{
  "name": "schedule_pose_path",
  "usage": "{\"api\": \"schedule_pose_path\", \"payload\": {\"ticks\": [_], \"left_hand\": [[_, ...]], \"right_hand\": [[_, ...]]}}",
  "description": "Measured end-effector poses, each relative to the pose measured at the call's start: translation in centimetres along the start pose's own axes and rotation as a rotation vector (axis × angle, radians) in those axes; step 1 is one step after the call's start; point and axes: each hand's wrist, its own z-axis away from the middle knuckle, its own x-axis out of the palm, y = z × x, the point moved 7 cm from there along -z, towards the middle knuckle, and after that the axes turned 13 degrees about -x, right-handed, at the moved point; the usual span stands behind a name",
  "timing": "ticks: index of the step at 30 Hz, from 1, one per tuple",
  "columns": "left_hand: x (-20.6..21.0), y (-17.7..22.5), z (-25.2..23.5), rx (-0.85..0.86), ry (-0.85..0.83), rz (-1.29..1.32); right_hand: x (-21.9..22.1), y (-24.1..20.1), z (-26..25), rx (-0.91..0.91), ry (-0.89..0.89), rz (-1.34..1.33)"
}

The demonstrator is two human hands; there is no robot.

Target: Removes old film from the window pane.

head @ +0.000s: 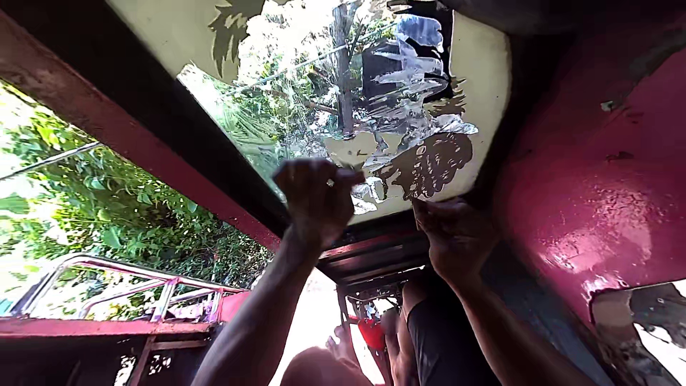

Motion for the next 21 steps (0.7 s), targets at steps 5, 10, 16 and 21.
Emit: {"api": "schedule_pose_path", "payload": {"ticks": [5,10,16,21], "left_hand": [[2.1,-0.7,7.2,-0.001,-0.282,-0.003],[1.2,-2.1,11.8,-0.127,-0.484,0.012],[-1.1,-4.4,16.2,-0.391,-0.562,0.082],[-2.0,-5.0,18.8,-0.378,-0.624,0.024]], "right_hand": [[0.8,-0.1,-0.5,-0.018,-0.030,-0.007],[2.3,-0.4,-4.6,-0.181,-0.142,0.095],[4.0,0.1,-8.7,-0.318,-0.120,0.206],[2.7,1.3,-7.2,-0.251,-0.037,0.215]]}}
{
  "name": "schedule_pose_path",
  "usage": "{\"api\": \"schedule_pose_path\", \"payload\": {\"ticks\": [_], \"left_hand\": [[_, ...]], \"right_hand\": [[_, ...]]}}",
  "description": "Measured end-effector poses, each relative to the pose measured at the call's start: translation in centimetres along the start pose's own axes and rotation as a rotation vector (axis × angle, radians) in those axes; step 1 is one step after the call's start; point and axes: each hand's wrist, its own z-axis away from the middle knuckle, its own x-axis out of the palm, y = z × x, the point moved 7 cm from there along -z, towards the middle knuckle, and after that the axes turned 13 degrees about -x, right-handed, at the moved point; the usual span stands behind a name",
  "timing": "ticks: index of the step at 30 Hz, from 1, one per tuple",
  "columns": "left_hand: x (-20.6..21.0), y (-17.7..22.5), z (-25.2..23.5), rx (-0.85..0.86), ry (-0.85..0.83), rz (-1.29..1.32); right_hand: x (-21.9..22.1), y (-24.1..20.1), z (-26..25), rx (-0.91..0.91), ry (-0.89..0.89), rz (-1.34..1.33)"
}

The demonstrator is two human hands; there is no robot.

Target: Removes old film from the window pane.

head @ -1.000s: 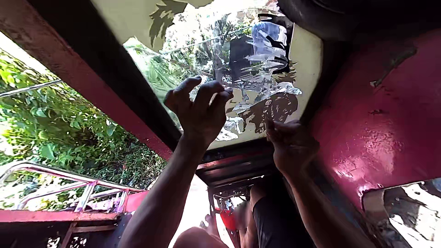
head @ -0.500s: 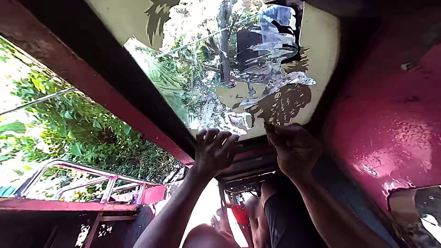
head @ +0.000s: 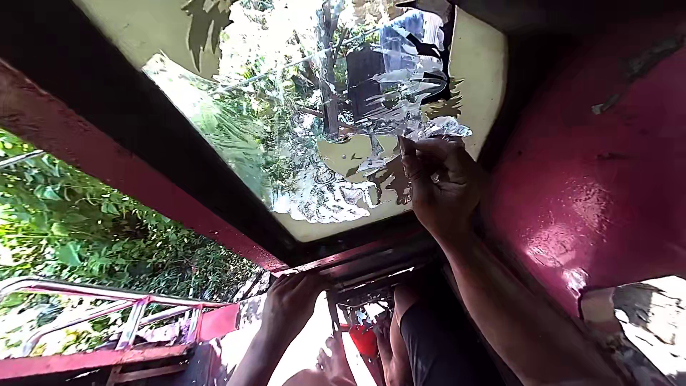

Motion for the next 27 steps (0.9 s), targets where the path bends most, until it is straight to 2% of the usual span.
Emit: {"api": "schedule_pose_path", "payload": {"ticks": [3,6,10,12,14,19,20,22,27], "left_hand": [[-1.3,0.6,-0.9,0.018,0.047,0.028],[-4.7,2.0,-2.9,0.043,0.184,0.089],[-11.3,1.3,-4.7,0.022,0.536,0.102],[-13.9,-0.2,-5.5,-0.043,0.681,0.116],[-15.1,-1.8,-7.1,-0.150,0.752,0.240],[-13.2,-4.9,-10.8,-0.284,0.563,0.954],[-12.9,-5.0,-11.0,-0.319,0.533,1.025],[-12.5,-5.2,-11.1,-0.336,0.478,1.063],[-12.3,-5.1,-11.0,-0.359,0.509,1.105]], "right_hand": [[-0.4,0.4,0.3,-0.006,0.035,0.030],[-0.4,0.0,0.1,-0.043,0.051,0.057],[-0.3,-0.5,-0.4,-0.128,0.031,0.123],[-0.3,-0.6,-0.6,-0.164,0.019,0.137],[-0.4,-0.7,-0.7,-0.183,0.006,0.149],[-0.2,-0.8,-1.3,-0.242,-0.016,0.177],[-0.1,-0.8,-1.4,-0.253,-0.023,0.186],[-0.1,-0.9,-1.6,-0.276,-0.026,0.194],[0.1,-1.5,-2.2,-0.326,-0.048,0.215]]}}
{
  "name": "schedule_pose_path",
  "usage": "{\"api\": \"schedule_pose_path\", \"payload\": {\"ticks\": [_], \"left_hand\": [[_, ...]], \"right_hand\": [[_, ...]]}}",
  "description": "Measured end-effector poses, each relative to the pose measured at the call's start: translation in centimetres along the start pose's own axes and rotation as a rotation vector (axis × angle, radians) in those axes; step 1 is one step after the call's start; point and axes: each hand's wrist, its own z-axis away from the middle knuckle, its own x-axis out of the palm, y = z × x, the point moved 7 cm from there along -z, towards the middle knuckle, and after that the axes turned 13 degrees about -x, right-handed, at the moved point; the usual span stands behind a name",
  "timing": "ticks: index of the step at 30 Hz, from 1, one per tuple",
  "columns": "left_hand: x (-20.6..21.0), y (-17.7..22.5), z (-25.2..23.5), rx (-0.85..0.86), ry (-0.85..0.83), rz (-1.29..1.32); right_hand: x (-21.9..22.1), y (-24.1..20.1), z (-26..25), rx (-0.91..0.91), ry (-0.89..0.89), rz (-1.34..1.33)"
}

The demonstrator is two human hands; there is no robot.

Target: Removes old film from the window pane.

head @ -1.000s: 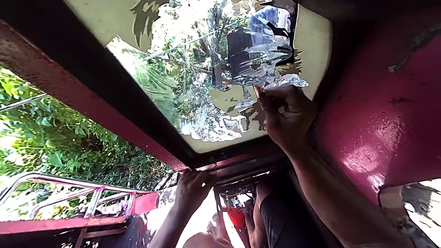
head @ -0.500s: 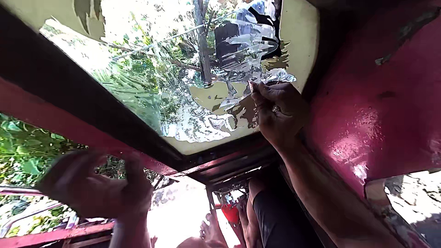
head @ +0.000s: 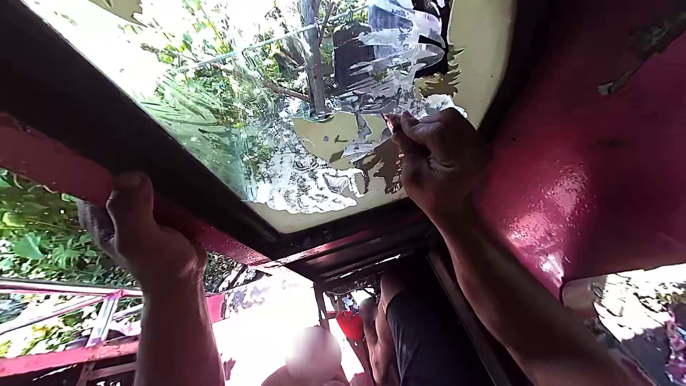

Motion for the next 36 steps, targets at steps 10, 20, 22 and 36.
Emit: {"api": "schedule_pose_path", "payload": {"ticks": [10,20,22,36], "left_hand": [[0.6,0.3,-0.2,0.077,-0.020,-0.003],[0.9,0.3,0.1,0.063,-0.037,-0.017],[0.8,0.3,0.0,0.067,-0.036,-0.015],[1.1,0.9,0.0,0.129,-0.001,-0.057]], "right_hand": [[0.5,-0.5,-0.9,-0.067,0.005,0.018],[1.0,-0.9,-2.0,-0.135,-0.047,0.004],[1.1,-0.9,-2.2,-0.148,-0.064,-0.007],[1.4,-1.1,-3.7,-0.176,-0.113,-0.086]]}}
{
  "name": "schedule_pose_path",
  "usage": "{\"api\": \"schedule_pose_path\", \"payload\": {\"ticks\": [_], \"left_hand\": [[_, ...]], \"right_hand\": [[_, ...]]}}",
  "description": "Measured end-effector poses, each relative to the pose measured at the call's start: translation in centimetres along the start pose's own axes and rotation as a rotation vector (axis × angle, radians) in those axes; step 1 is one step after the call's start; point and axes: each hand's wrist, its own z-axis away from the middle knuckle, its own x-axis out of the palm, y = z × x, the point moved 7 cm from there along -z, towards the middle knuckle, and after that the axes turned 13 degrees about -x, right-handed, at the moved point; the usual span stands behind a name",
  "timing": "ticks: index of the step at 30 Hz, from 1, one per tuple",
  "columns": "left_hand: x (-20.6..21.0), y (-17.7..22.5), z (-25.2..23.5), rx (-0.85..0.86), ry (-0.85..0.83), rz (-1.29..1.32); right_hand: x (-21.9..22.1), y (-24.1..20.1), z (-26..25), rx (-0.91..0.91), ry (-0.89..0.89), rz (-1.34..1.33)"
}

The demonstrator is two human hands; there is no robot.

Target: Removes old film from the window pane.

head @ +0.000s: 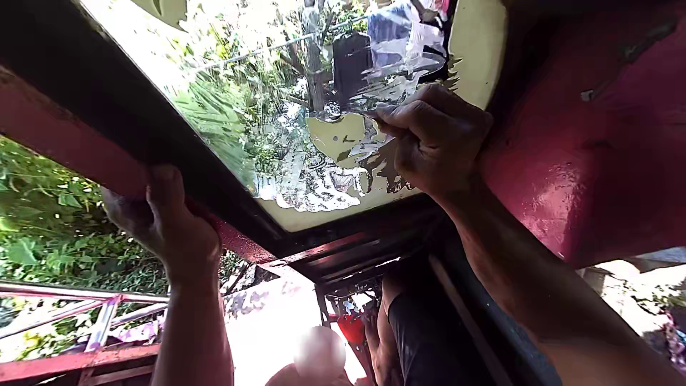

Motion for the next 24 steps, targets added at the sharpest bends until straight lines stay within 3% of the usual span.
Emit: {"api": "schedule_pose_path", "payload": {"ticks": [6,9,16,24], "left_hand": [[1.2,1.1,0.3,0.038,0.003,-0.035],[1.2,0.9,0.0,0.064,-0.020,-0.007],[1.0,0.7,0.1,0.061,-0.006,0.001],[0.6,0.5,0.1,0.055,0.029,-0.034]], "right_hand": [[-1.3,0.8,4.5,0.492,0.082,-0.076],[-0.7,0.4,6.9,0.579,0.194,-0.091],[-0.1,0.0,7.7,0.685,0.304,-0.187],[-0.1,-0.6,7.8,0.549,0.277,-0.114]]}}
